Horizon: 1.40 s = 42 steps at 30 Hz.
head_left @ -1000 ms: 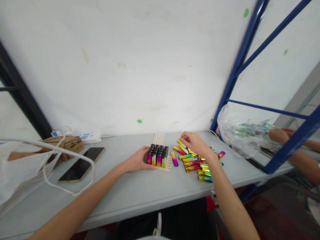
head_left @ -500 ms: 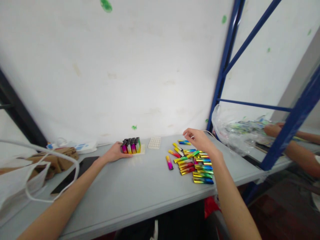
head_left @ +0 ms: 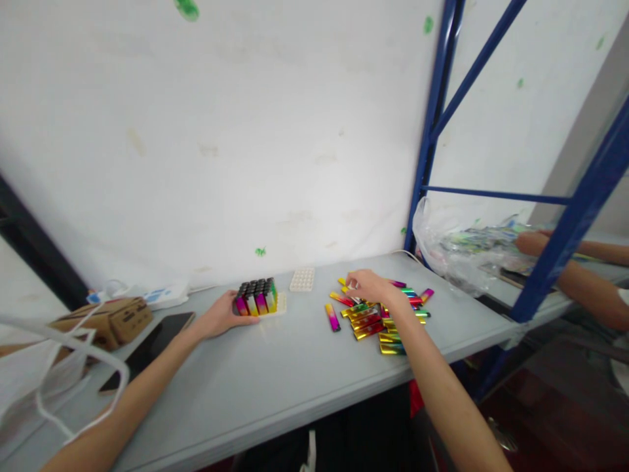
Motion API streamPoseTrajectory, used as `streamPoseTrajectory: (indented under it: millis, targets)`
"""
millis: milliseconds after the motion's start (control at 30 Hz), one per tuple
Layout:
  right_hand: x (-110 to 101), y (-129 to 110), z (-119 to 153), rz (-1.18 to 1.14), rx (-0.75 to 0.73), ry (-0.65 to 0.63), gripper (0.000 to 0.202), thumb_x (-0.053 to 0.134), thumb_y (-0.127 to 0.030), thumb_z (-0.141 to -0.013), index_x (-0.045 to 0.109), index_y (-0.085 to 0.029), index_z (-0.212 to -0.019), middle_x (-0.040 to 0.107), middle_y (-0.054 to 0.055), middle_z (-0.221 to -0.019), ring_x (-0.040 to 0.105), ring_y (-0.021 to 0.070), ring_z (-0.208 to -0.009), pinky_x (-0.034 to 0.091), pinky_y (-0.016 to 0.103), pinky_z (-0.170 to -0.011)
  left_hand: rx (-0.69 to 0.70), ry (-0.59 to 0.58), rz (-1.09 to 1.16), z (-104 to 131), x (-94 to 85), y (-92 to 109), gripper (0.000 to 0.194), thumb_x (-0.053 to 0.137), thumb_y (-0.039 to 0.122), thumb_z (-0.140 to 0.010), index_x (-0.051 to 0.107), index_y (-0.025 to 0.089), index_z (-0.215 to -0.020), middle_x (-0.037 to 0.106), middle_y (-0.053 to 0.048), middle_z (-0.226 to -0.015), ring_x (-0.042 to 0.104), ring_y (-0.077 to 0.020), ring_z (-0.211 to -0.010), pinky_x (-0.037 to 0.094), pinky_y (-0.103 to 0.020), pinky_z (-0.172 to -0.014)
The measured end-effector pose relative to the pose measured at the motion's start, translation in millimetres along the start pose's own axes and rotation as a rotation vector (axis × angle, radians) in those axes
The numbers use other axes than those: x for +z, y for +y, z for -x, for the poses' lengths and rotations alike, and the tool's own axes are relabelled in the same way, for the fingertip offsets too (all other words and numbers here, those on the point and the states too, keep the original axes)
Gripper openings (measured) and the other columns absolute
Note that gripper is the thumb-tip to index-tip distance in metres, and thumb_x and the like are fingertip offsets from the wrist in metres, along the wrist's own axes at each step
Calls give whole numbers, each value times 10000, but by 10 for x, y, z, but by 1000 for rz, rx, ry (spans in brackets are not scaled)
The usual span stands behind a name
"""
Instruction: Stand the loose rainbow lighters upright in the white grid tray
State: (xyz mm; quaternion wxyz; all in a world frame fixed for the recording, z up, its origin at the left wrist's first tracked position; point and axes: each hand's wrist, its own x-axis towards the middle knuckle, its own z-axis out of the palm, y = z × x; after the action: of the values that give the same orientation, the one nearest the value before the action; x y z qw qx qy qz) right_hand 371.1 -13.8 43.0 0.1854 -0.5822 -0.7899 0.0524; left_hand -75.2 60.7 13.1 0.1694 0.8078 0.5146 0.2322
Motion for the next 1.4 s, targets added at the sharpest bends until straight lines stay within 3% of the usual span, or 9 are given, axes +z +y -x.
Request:
streamPoseTrajectory:
  millis: [167, 333, 433, 700, 833, 1000, 1133, 1267, 1400]
  targets:
    - [270, -99, -54, 93, 32, -134, 139, 789, -268, -945, 786, -186, -833, 806, 90, -888, 746, 233, -844, 541, 299, -773, 164, -103, 14, 89, 118, 165, 991, 956, 741, -587, 627, 218, -1361, 724, -142, -1382, 707, -413, -1248, 566, -520, -1134]
    - [303, -98, -36, 28, -2, -14, 85, 759, -243, -992, 750, -166, -1028, 801, 116, -1049, 725, 235, -985, 517, 309, -867, 254, -178, 91, -136, 372, 472, 990, 974, 711, -597, 650, 204, -1383, 715, -130, -1398, 696, -412, -1276, 543, -527, -1173]
    - [222, -85, -49, -165, 14, 44, 146, 669, -283, -1057, 726, -176, -1137, 793, 59, -926, 699, 196, -813, 494, 293, -784, 275, -170, 128, -210, 534, 593, 976, 986, 684, -603, 680, 184, -1384, 704, -138, -1422, 678, -420, -1315, 518, -518, -1203]
    - [183, -248, -230, -636, -71, 349, 289, 706, -474, -950, 753, -191, -914, 725, 27, -784, 628, 182, -740, 504, 311, -762, 282, -113, 180, -143, 678, 645, 894, 963, 693, -653, 743, 183, -1353, 734, -123, -1403, 701, -417, -1261, 529, -510, -1176]
    - [290, -381, -272, -980, -76, 282, 537, 663, -741, -921, 691, -205, -895, 714, 41, -854, 661, 190, -784, 572, 333, -779, 279, -105, 163, -117, 668, 647, 912, 972, 698, -639, 743, 183, -1356, 739, -128, -1391, 703, -412, -1253, 534, -506, -1166]
    - [382, -510, -236, -1173, -84, 127, 583, 610, -826, -928, 578, -244, -925, 604, -30, -725, 604, 158, -623, 564, 314, -652, 274, -125, 154, -35, 631, 642, 909, 983, 668, -655, 724, 181, -1379, 734, -128, -1401, 690, -406, -1284, 510, -498, -1191]
    - [461, -563, -243, -1052, -3, 239, 533, 562, -795, -954, 535, -265, -903, 420, -87, -636, 407, 130, -531, 376, 245, -511, 296, -144, 162, -1, 617, 638, 880, 980, 648, -677, 718, 188, -1381, 733, -120, -1404, 689, -390, -1283, 504, -494, -1195]
    - [500, -590, -237, -701, 35, 442, 547, 501, -709, -981, 435, -254, -685, 408, -44, -622, 396, 145, -618, 307, 278, -572, 304, -137, 160, -10, 625, 629, 866, 976, 653, -680, 720, 182, -1360, 746, -121, -1367, 696, -391, -1263, 520, -500, -1171]
    - [478, -626, -204, -510, 50, 512, 498, 500, -590, -908, 325, -266, -574, 290, -39, -585, 331, 134, -598, 236, 308, -586, 308, -133, 153, -14, 627, 629, 857, 970, 663, -678, 734, 182, -1346, 749, -119, -1353, 702, -389, -1244, 525, -489, -1165]
